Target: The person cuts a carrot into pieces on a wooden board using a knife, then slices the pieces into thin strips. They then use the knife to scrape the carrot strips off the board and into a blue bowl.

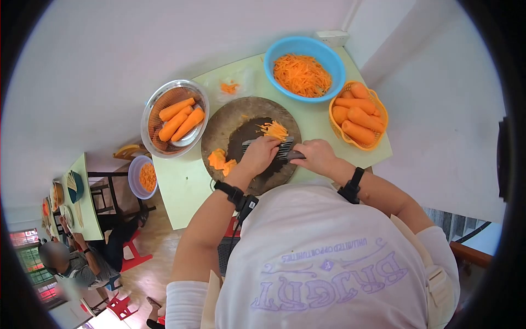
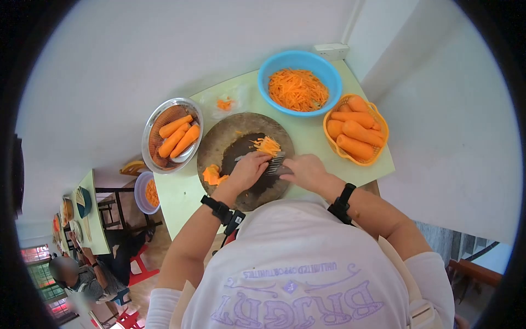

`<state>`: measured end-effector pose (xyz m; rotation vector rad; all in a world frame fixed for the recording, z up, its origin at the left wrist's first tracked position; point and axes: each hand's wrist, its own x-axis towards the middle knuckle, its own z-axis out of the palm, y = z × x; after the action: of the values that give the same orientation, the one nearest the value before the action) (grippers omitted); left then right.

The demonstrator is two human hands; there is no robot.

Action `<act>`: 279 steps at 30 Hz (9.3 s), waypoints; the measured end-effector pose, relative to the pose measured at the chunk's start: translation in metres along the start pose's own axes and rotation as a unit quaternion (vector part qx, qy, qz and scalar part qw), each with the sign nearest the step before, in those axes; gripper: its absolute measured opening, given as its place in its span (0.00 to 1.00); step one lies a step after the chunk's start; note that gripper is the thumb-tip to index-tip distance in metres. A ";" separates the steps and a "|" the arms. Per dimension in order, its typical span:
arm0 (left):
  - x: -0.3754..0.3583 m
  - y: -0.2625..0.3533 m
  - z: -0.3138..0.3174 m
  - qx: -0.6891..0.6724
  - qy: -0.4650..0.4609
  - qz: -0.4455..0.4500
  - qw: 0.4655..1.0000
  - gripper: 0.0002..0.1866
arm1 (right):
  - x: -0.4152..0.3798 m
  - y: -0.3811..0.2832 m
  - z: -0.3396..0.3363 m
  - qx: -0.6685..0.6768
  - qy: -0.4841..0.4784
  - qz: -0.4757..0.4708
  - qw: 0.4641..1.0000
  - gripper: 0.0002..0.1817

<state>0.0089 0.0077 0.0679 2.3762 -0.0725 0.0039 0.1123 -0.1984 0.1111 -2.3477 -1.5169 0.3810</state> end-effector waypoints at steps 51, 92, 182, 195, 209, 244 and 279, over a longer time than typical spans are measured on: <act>0.226 0.086 -0.103 -0.056 -0.062 -0.201 0.976 0.27 | -0.087 0.030 -0.006 0.108 -0.021 0.016 0.994 0.15; 0.066 -0.055 0.015 0.143 -0.095 -0.088 0.981 0.08 | -0.066 0.027 -0.017 0.108 -0.036 -0.038 0.993 0.15; -0.154 -0.037 0.004 0.208 0.110 -0.202 0.951 0.17 | 0.002 0.021 0.001 0.309 -0.174 0.175 0.919 0.21; -0.133 -0.033 -0.025 0.138 0.054 -0.165 0.975 0.04 | -0.002 0.020 0.001 0.343 -0.164 0.203 0.902 0.21; -0.102 -0.026 -0.040 0.249 -0.030 -0.123 0.960 0.25 | -0.003 0.025 0.005 0.340 -0.173 0.201 0.902 0.19; -0.058 -0.021 -0.005 -0.139 0.082 -0.310 0.937 0.10 | -0.007 0.035 0.017 0.375 -0.135 0.246 0.884 0.23; -0.021 -0.012 0.026 -0.099 0.152 -0.250 0.951 0.28 | 0.008 0.014 0.014 0.390 -0.120 0.305 0.861 0.27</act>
<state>-0.0120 -0.0006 0.0404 2.1059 0.6467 0.1152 0.1213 -0.1952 0.0920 -2.0438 -0.4492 1.2133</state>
